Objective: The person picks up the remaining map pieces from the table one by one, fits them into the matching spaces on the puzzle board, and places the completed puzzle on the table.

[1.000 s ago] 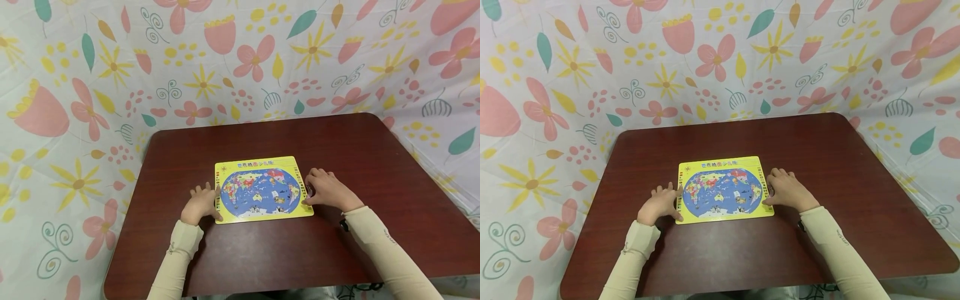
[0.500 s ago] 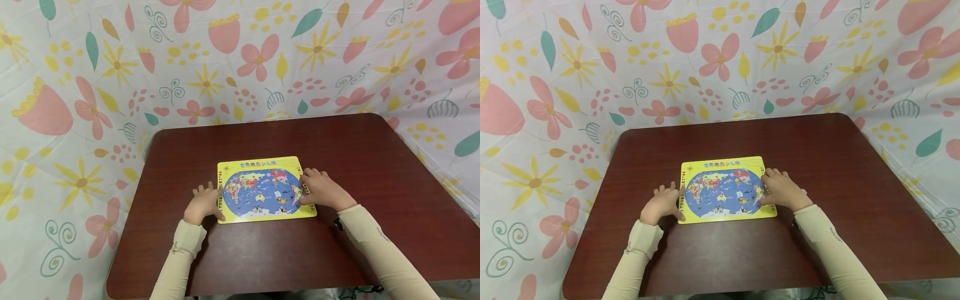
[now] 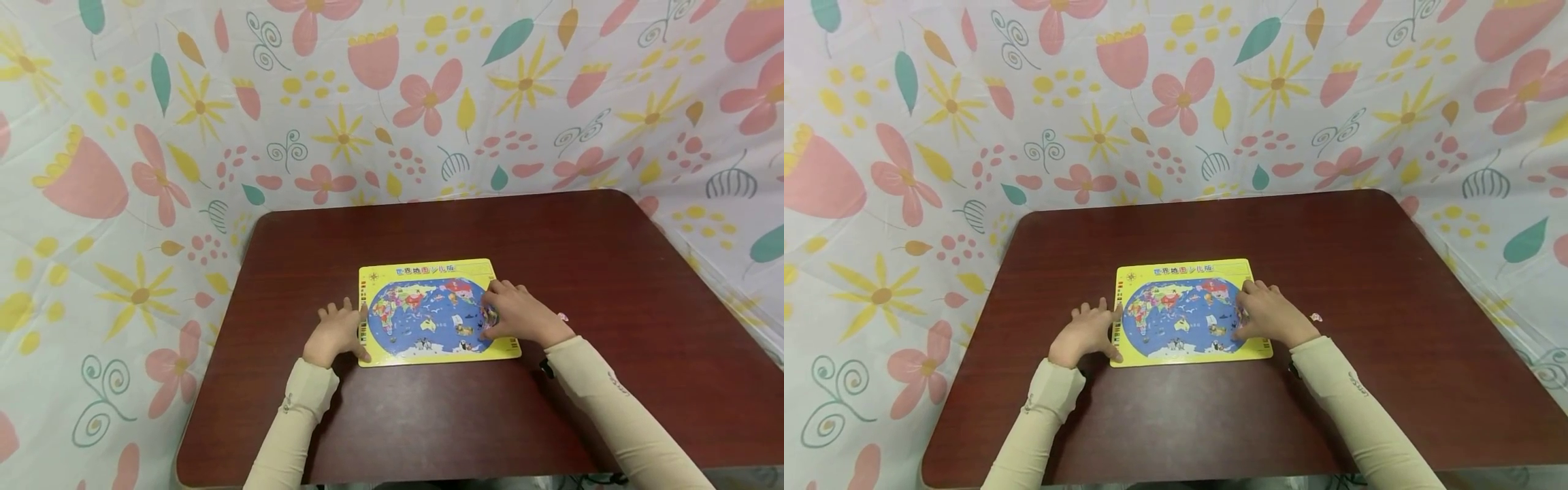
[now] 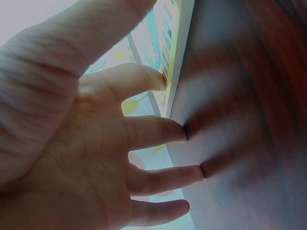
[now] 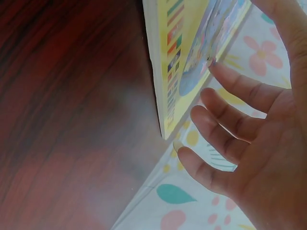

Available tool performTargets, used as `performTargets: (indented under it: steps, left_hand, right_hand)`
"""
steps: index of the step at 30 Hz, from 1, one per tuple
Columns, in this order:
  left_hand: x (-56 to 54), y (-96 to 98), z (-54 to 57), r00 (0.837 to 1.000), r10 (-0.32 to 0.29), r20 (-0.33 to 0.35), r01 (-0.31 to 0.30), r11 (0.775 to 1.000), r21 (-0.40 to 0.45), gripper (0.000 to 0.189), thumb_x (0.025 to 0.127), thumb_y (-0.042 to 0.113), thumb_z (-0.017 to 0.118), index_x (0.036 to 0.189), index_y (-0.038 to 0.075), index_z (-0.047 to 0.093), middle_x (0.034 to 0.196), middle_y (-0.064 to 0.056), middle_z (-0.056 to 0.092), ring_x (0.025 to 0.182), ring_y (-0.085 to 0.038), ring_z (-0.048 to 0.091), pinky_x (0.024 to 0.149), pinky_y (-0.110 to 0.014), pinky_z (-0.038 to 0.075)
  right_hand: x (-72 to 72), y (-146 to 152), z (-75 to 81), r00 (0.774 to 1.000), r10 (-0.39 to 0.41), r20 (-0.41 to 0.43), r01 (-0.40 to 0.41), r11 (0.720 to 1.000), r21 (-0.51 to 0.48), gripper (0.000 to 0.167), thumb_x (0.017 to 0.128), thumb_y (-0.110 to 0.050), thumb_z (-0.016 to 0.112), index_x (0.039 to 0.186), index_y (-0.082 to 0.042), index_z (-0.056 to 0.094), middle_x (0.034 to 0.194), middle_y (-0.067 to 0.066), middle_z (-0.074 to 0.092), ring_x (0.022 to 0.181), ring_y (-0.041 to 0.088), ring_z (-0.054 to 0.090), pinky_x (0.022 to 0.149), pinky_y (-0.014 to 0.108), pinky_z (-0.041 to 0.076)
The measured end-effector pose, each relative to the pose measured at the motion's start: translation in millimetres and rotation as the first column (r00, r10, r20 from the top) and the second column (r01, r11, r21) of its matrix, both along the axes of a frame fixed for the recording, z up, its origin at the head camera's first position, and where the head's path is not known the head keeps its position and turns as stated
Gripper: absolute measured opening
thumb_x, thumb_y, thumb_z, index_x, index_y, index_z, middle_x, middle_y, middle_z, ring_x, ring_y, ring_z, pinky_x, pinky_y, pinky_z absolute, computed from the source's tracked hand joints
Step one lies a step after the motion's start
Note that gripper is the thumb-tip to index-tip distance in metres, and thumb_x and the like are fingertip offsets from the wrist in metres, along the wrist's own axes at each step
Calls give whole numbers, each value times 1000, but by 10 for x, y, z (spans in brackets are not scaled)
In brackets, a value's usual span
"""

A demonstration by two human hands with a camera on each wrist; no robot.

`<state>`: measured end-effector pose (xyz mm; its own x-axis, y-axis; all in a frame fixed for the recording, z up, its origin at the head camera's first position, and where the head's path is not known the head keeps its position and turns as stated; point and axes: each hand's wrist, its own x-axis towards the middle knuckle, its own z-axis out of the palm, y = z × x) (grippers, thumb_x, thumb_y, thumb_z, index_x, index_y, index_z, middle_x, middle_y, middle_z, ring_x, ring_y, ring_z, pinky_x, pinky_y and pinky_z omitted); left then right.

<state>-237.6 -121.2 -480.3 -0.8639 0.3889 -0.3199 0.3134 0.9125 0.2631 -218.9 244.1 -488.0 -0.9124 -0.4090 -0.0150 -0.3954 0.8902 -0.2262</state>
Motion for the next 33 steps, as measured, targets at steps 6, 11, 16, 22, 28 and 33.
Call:
performTargets:
  steps: [6,11,16,22,28,33]
  left_hand:
    - [-1,-2,-7,1000,-6,-10,6,1000,7,105,66,39,96,152,7,46,155,-36,28,132,-60,32,107,-73,22]
    - [4,0,0,1000,-6,-11,7,1000,5,106,66,39,96,152,7,46,156,-36,28,132,-61,32,107,-73,22]
    - [7,-5,8,1000,0,-12,0,1000,6,105,66,40,96,152,7,46,156,-36,28,131,-60,33,107,-73,22]
    - [5,-5,3,1000,0,-19,0,1000,7,105,66,39,97,152,7,47,155,-37,28,131,-60,33,106,-73,22]
    - [3,0,-1,999,-1,-32,1,1000,12,105,65,39,97,151,6,48,154,-37,30,129,-60,35,105,-74,22]
    - [2,1,-3,1000,-4,-31,4,1000,12,105,64,39,97,151,6,48,154,-37,30,129,-60,35,105,-74,23]
  right_hand:
    - [-2,-33,-12,999,34,22,-34,999,22,61,67,-52,92,108,-10,73,99,4,56,89,23,47,77,44,39]
    - [-1,-34,-7,999,32,44,-34,999,26,61,68,-52,91,109,-10,73,101,6,55,89,23,46,75,43,39]
    - [-17,-30,4,998,23,56,-24,999,22,59,68,-49,92,109,-11,73,103,7,56,90,25,47,76,44,39]
    - [-4,-12,12,998,27,52,-28,999,31,57,70,-46,92,112,-12,74,107,10,57,93,27,50,81,51,42]
    - [11,6,10,999,-14,43,13,1000,26,57,68,-41,93,111,-9,75,108,10,59,96,28,52,87,54,44]
    - [15,35,2,999,10,47,-12,1000,26,41,70,-38,92,98,-12,77,104,8,61,95,28,54,82,53,44]
